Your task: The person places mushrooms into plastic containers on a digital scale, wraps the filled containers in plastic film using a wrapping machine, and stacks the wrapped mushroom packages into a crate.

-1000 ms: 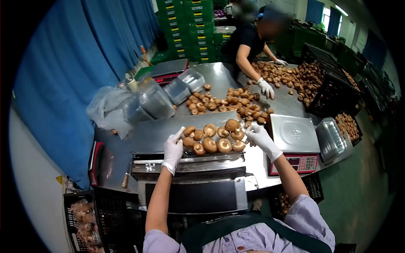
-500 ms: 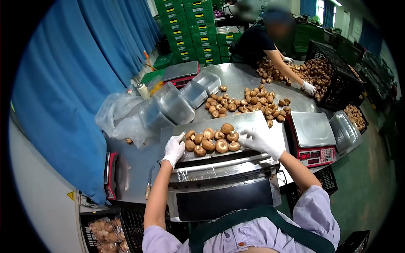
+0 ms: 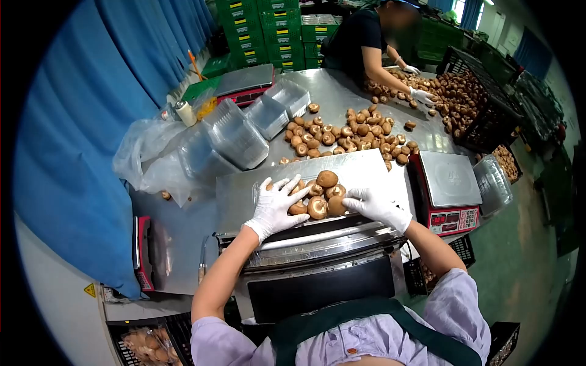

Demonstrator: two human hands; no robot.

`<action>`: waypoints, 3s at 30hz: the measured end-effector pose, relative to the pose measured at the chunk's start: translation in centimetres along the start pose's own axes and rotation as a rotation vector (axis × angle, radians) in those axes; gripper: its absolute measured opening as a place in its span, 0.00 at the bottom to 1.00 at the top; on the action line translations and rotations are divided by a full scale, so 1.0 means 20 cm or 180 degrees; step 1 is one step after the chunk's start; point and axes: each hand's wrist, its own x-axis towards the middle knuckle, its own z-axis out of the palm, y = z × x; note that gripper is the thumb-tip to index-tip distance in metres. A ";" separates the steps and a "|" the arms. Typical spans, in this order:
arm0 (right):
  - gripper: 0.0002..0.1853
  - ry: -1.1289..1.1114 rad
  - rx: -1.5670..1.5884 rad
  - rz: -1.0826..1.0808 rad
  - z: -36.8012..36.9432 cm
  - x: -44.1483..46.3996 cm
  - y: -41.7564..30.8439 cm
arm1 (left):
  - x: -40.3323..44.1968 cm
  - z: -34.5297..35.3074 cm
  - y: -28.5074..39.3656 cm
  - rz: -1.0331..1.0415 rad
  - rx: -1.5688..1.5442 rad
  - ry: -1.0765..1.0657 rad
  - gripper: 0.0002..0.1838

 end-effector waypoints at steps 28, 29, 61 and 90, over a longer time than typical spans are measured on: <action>0.18 -0.0773 -0.3848 -0.3121 -0.10 -0.27 0.10 | -0.55 -0.33 -0.06 0.0976 0.0854 -0.1572 0.13; 0.16 -0.0864 -0.3827 -0.2953 -0.09 -0.29 0.03 | -0.58 -0.28 -0.07 0.0873 0.0707 -0.1403 0.10; 0.18 0.0704 0.0075 -0.0734 -0.10 0.18 0.05 | -0.20 0.02 -0.50 -0.1150 -0.1253 0.0060 0.22; 0.09 0.0944 -0.0559 -0.0023 0.44 -0.97 0.19 | -1.02 -0.12 0.76 -0.3132 -0.2625 0.0386 0.10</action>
